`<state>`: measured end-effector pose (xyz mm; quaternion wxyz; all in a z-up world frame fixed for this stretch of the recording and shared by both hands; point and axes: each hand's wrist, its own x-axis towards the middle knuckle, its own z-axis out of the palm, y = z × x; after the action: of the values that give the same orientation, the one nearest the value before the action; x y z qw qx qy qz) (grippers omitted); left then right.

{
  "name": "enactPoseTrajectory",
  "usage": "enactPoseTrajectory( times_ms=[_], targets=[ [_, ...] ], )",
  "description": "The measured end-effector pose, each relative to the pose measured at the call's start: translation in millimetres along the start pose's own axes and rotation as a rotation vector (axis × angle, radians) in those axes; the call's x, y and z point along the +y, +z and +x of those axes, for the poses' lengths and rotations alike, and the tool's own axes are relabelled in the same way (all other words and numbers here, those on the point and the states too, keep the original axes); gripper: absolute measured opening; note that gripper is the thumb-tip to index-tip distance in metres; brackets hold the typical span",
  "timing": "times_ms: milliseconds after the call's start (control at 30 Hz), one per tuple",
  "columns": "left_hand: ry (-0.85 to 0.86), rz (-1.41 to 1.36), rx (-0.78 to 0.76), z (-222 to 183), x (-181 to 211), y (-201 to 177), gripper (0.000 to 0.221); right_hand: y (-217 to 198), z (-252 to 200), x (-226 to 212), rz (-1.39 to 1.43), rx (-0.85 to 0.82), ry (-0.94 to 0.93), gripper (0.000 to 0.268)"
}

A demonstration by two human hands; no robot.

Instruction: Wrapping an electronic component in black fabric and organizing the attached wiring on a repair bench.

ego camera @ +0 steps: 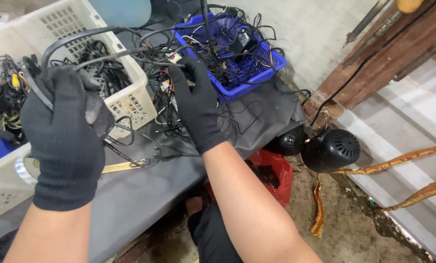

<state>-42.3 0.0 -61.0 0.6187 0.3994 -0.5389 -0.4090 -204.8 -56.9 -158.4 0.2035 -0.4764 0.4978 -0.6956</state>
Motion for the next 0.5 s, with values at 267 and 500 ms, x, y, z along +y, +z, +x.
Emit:
enactPoseTrajectory(
  times_ms=[267,500],
  targets=[
    [-0.055,-0.135,0.173,10.2,15.1,-11.0,0.03,-2.5,1.9,12.3,-0.08,-0.107,-0.036,0.025],
    [-0.099,-0.283,0.009,21.5,-16.3,-38.8,0.023,-6.3,6.4,-8.1,-0.021,-0.045,0.237,0.039]
  ],
)
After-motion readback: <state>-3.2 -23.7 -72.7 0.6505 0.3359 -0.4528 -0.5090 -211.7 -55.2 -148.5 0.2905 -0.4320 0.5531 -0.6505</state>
